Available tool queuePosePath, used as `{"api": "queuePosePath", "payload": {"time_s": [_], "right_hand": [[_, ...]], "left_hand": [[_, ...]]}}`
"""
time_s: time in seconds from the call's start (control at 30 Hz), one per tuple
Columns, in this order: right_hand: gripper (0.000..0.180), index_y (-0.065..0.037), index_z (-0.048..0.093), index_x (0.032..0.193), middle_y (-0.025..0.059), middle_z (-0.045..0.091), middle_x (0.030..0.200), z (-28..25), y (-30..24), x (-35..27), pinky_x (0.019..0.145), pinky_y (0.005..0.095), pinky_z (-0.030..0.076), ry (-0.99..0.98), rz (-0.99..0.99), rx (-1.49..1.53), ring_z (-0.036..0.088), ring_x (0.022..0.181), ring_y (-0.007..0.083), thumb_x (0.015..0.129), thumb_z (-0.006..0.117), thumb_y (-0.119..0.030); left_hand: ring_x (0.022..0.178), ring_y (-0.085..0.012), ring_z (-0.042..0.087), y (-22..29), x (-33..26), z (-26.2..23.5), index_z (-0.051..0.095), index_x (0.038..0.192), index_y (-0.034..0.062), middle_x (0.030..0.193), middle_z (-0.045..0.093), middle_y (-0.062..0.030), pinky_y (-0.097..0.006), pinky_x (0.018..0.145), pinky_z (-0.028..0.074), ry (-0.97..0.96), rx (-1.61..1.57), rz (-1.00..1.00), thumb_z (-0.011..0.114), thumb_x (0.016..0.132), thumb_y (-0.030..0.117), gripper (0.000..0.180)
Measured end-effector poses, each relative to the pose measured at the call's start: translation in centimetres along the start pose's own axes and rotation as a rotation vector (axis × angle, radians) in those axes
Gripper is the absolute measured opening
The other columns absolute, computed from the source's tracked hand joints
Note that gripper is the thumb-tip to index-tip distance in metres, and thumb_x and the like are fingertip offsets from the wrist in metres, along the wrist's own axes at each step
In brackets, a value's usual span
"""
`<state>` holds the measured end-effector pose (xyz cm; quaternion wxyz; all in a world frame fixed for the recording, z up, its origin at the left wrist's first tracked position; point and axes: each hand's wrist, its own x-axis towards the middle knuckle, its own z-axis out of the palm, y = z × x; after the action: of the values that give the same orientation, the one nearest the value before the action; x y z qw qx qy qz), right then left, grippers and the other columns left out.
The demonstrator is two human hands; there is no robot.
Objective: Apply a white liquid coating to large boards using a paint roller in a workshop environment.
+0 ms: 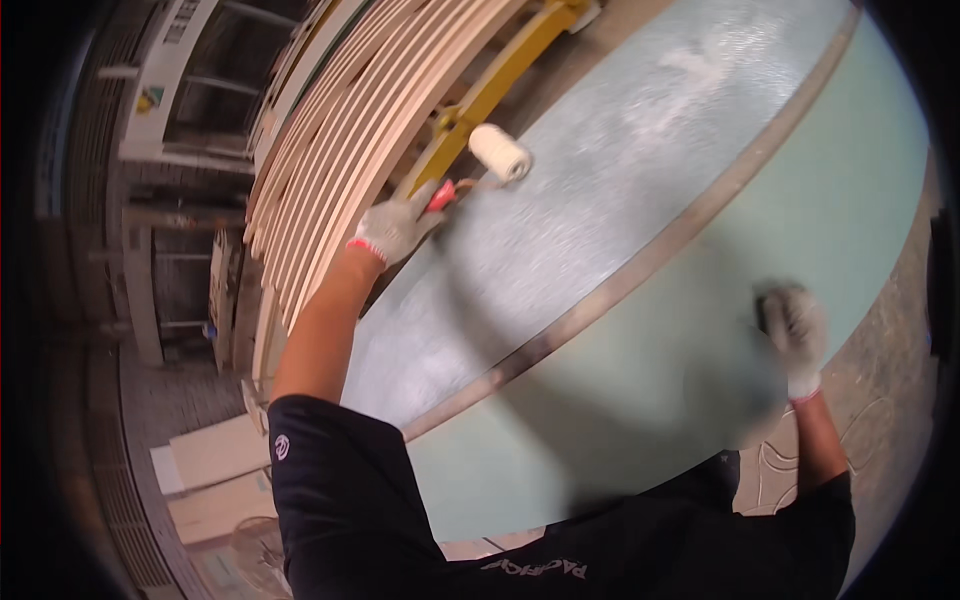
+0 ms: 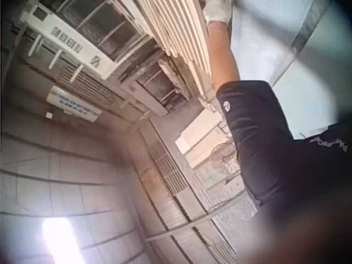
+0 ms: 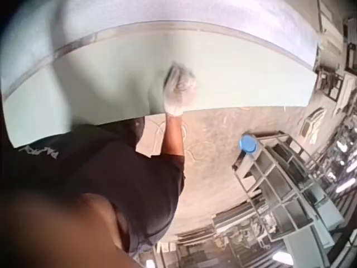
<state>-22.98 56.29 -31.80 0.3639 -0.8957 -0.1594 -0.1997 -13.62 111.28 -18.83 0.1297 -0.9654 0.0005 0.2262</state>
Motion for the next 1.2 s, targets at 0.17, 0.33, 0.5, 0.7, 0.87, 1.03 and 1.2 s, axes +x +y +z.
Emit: {"api": "queuePosePath", "payload": {"time_s": [0.17, 0.33, 0.5, 0.7, 0.87, 1.03, 1.2], "right_hand": [[0.009, -0.006, 0.073, 0.095, 0.0122, 0.068, 0.088, 4.9, -6.6, -2.2, 0.072, 0.0408, 0.051, -0.015, -0.068, -0.202, 0.065, 0.082, 0.0321, 0.088, 0.077, -0.008], [0.012, -0.008, 0.072, 0.097, 0.0101, 0.066, 0.086, 8.1, -13.2, -3.1, 0.073, 0.042, 0.05, -0.179, -0.234, -0.306, 0.064, 0.083, 0.0314, 0.088, 0.078, -0.014], [0.012, -0.008, 0.072, 0.096, 0.01, 0.065, 0.084, 9.4, -13.9, -3.7, 0.072, 0.0428, 0.049, -0.118, -0.227, -0.344, 0.064, 0.081, 0.0316, 0.088, 0.078, -0.015], [0.013, -0.009, 0.073, 0.092, 0.0093, 0.064, 0.081, 9.5, -14.4, -3.9, 0.071, 0.0421, 0.049, -0.062, -0.212, -0.332, 0.063, 0.078, 0.0304, 0.089, 0.077, -0.021], [0.013, -0.005, 0.072, 0.098, 0.0126, 0.067, 0.087, 9.9, -14.2, -4.1, 0.073, 0.0427, 0.051, -0.109, -0.174, -0.274, 0.065, 0.081, 0.0327, 0.091, 0.076, -0.016], [0.017, -0.003, 0.072, 0.104, 0.0145, 0.07, 0.096, 8.9, -12.3, -4.0, 0.078, 0.04, 0.053, -0.193, -0.06, -0.201, 0.067, 0.087, 0.0331, 0.096, 0.073, -0.018], [0.018, -0.002, 0.073, 0.108, 0.0159, 0.07, 0.101, 9.4, -11.4, -4.2, 0.081, 0.0378, 0.054, -0.126, -0.07, -0.242, 0.069, 0.092, 0.0332, 0.099, 0.069, -0.018]], "left_hand": [[0.09, -0.044, 0.071, -19.1, -21.8, 17.0, 0.044, 0.151, 0.0166, 0.096, 0.072, -0.0245, -0.052, 0.084, 0.055, 0.072, -0.007, -0.039, 0.062, 0.1, 0.044, 0.061], [0.096, -0.0363, 0.072, -29.5, -41.6, 24.4, 0.051, 0.145, 0.0174, 0.101, 0.074, -0.0157, -0.051, 0.082, 0.055, -0.231, -0.081, -0.278, 0.067, 0.096, 0.042, 0.058], [0.089, -0.0372, 0.073, -27.2, -37.4, 19.9, 0.053, 0.139, 0.0173, 0.101, 0.073, -0.0148, -0.051, 0.076, 0.058, -0.174, -0.018, -0.074, 0.063, 0.099, 0.044, 0.05], [0.079, -0.0408, 0.071, -17.6, -18.9, 10.8, 0.051, 0.13, 0.0146, 0.087, 0.071, -0.0206, -0.052, 0.071, 0.056, -0.024, 0.086, 0.171, 0.057, 0.103, 0.044, 0.04], [0.106, -0.0339, 0.071, -5.3, -7.1, 2.6, 0.06, 0.125, 0.012, 0.109, 0.073, -0.016, -0.047, 0.09, 0.056, 0.109, 0.121, 0.225, 0.048, 0.105, 0.051, 0.045], [0.108, -0.0375, 0.07, -6.1, -10.3, 5.1, 0.057, 0.13, 0.0123, 0.117, 0.073, -0.0194, -0.047, 0.094, 0.053, 0.02, -0.053, 0.168, 0.048, 0.103, 0.053, 0.05], [0.09, -0.0412, 0.072, -20.1, -31.8, 18.6, 0.046, 0.148, 0.0205, 0.1, 0.073, -0.0235, -0.052, 0.08, 0.056, -0.025, -0.05, 0.019, 0.059, 0.1, 0.044, 0.055]]}}
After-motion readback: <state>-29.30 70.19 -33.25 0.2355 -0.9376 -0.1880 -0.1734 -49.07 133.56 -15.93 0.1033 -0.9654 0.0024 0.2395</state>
